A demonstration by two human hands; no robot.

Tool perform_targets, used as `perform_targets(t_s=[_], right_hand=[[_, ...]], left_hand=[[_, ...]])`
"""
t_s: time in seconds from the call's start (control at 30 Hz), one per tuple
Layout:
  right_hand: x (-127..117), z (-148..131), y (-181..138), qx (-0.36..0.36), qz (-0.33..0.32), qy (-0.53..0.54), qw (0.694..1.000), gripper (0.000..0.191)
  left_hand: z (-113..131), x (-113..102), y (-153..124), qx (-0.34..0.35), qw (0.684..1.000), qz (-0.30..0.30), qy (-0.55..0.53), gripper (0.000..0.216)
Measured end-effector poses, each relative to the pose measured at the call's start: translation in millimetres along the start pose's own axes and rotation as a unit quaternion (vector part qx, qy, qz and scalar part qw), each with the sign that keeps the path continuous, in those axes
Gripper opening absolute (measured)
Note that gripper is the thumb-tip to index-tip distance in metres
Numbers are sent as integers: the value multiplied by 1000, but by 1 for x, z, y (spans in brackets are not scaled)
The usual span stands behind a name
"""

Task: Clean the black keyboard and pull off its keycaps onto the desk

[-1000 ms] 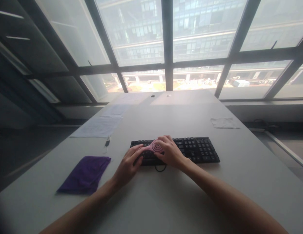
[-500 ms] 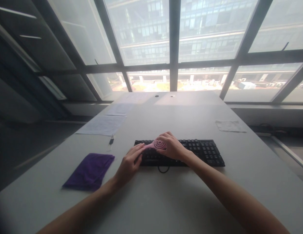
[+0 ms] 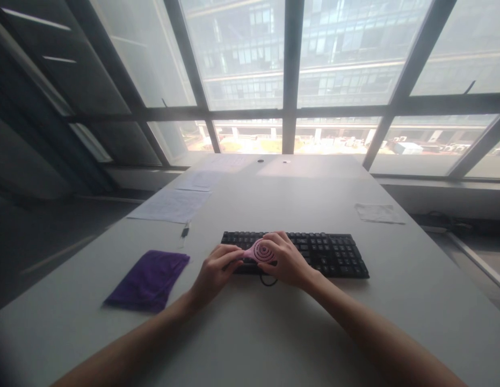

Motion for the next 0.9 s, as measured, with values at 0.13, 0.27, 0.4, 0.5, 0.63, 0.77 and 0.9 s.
perform_targets(t_s=[0.13,0.27,0.4,0.5,0.63,0.77,0.9], right_hand=[[3,-5,0,-1,3,-34,999,44],[0,-5,-2,13,12,-56,998,46],[0,-4,-4,25,11,-61,998,43],[4,-6,-2,20,7,-62,998,41],[7,-11,-1,14,7,-68,998,39],[2,-11,-4,23,17,-73,997,38],[1,-11,-5,19,17,-69,997,37]], left_hand=[[2,-2,0,-7,1000,0,-7,21],[5,0,0,0,1000,-12,-12,31],[6,3,0,12,1000,-23,-10,37],[4,2,0,9,1000,-14,-7,34],[2,1,-1,8,1000,-6,-3,28],[1,2,-1,11,1000,-1,2,26],[-2,4,-1,12,1000,-9,2,25]])
Point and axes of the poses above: each hand's wrist, its own y-axis towards the middle knuckle, its own x-axis out of the palm, z = x × y, the point moved 7 cm from there along y, towards the middle knuckle, and after that the axes turned 15 degrees about -z, right-handed, at the moved point
